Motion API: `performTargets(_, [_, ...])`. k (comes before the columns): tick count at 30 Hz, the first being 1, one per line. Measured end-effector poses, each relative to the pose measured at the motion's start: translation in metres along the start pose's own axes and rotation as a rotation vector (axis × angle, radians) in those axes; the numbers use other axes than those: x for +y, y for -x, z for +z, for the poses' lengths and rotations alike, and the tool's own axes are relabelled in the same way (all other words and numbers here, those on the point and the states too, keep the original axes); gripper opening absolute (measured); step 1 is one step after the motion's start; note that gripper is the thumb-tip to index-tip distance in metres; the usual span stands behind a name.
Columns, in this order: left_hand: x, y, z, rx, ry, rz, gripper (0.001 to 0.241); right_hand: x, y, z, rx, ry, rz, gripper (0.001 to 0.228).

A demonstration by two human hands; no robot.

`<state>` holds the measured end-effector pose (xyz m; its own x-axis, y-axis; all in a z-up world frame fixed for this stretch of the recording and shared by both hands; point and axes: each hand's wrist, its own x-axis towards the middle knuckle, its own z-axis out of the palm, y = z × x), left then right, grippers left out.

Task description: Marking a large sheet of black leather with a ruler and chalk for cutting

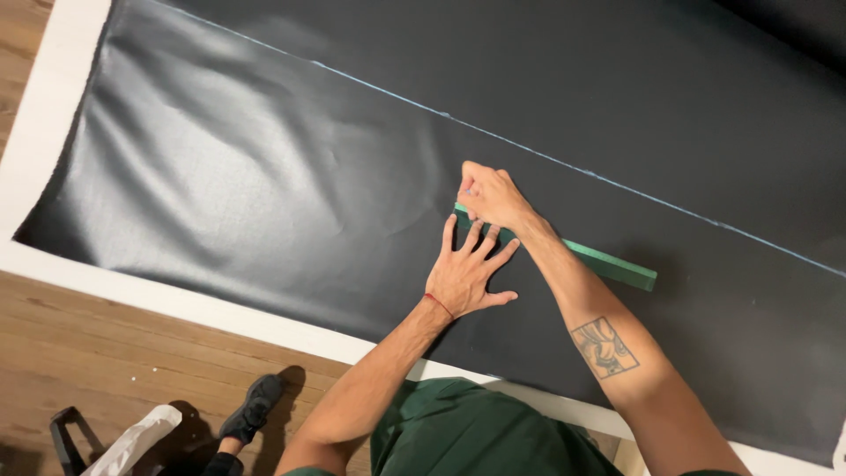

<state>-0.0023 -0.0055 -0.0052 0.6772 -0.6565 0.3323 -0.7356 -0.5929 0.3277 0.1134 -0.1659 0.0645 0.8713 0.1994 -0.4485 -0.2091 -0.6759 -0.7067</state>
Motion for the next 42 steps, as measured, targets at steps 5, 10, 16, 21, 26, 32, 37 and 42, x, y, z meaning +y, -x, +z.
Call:
performTargets(5, [-0.001, -0.001, 0.002, -0.005, -0.012, -0.001, 0.094, 0.033, -0.019, 0.012, 0.072, -0.052, -0.018, 0.025])
performTargets(10, [-0.004, -0.006, -0.002, -0.016, -0.018, 0.015, 0.094, 0.047, -0.03, 0.017, 0.172, -0.059, -0.054, 0.018])
performTargets(16, [-0.004, -0.001, -0.005, 0.012, -0.044, 0.016, 0.095, 0.053, 0.042, -0.011, 0.448, -0.713, -0.101, 0.014])
performTargets(21, [0.002, 0.003, -0.013, -0.005, -0.045, 0.02, 0.094, 0.121, 0.163, -0.031, 0.716, -0.596, -0.001, 0.034])
performTargets(26, [-0.001, 0.024, -0.039, -0.051, -0.094, -0.015, 0.092, 0.187, 0.266, -0.011, 0.793, 0.029, 0.246, 0.023])
performTargets(32, [-0.049, 0.072, -0.082, -0.046, -0.169, -0.073, 0.088, 0.152, 0.276, 0.051, 0.806, 0.278, -0.042, 0.013])
performTargets(37, [-0.118, 0.097, -0.115, -0.045, -0.201, -0.091, 0.085, 0.099, 0.228, 0.098, 0.805, 0.301, -0.16, 0.013])
performTargets(42, [-0.203, 0.107, -0.143, -0.076, -0.239, -0.096, 0.085, 0.062, 0.161, 0.14, 0.853, 0.267, -0.169, 0.013])
